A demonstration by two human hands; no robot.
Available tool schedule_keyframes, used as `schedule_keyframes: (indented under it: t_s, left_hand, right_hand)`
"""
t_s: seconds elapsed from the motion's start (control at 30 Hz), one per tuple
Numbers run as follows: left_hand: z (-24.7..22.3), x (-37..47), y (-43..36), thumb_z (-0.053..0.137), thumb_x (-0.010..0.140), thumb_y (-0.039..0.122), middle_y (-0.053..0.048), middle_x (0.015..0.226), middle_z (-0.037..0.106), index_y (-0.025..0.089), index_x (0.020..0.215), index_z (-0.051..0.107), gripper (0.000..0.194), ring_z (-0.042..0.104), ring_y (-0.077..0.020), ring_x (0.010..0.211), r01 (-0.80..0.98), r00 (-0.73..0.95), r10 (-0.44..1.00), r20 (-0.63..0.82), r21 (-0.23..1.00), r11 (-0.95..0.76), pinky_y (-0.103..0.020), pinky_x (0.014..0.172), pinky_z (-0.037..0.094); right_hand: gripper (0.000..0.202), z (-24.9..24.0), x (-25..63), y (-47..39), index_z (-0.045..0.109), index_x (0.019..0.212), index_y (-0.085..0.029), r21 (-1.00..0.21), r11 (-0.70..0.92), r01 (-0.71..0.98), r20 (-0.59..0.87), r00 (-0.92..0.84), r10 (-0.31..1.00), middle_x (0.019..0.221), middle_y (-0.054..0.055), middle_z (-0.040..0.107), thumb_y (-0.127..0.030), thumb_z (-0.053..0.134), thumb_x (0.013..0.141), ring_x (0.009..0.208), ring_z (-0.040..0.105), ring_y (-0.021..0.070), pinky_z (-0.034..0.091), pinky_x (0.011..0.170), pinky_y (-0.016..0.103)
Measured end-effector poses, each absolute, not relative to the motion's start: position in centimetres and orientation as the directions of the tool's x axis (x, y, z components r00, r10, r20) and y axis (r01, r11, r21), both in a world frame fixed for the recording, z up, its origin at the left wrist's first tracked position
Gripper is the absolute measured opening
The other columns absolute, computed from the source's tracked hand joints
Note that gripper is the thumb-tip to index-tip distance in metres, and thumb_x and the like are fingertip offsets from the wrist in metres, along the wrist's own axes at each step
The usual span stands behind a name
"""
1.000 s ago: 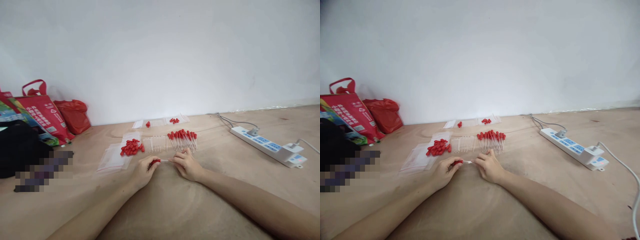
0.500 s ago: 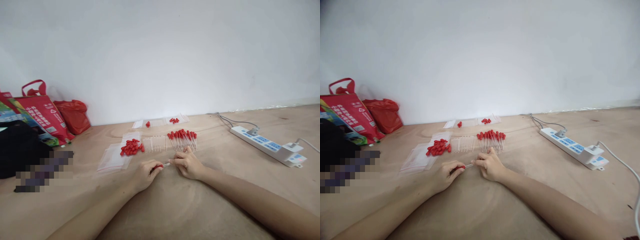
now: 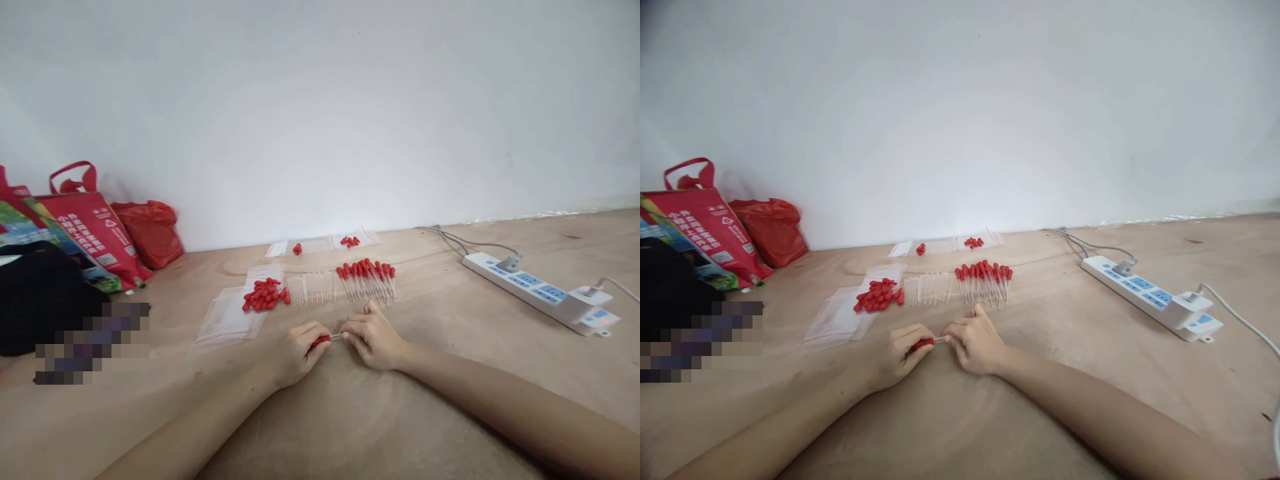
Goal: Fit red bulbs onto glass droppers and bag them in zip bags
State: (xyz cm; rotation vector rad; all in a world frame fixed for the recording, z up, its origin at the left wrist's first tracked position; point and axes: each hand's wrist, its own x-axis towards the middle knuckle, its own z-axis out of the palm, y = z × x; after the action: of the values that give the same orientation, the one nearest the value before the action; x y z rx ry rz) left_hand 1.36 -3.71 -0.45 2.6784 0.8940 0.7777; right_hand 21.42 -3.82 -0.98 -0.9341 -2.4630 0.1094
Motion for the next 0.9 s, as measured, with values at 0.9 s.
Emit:
schedule_keyframes:
  t_s: [0.9]
  left_hand:
    - [0.4, -0.2, -2.5, 0.047, 0.079, 0.019, -0.005, 0.085, 0.058, 0.017, 0.084, 0.058, 0.012, 0.054, -0.0175, 0.081, 0.638, 0.563, 0.753, 0.341, 0.400, -0.658, -0.031, 0.073, 0.042]
  right_hand:
    - [0.024, 1.6, 21.3, 4.9, 0.059, 0.092, -0.018, -0.460, -0.055, 0.886, 0.233, 0.180, 0.956, 0.085, 0.007, 0.065, -0.028, 0.043, 0.077, 0.086, 0.056, 0.0214, 0.030, 0.076, 0.033]
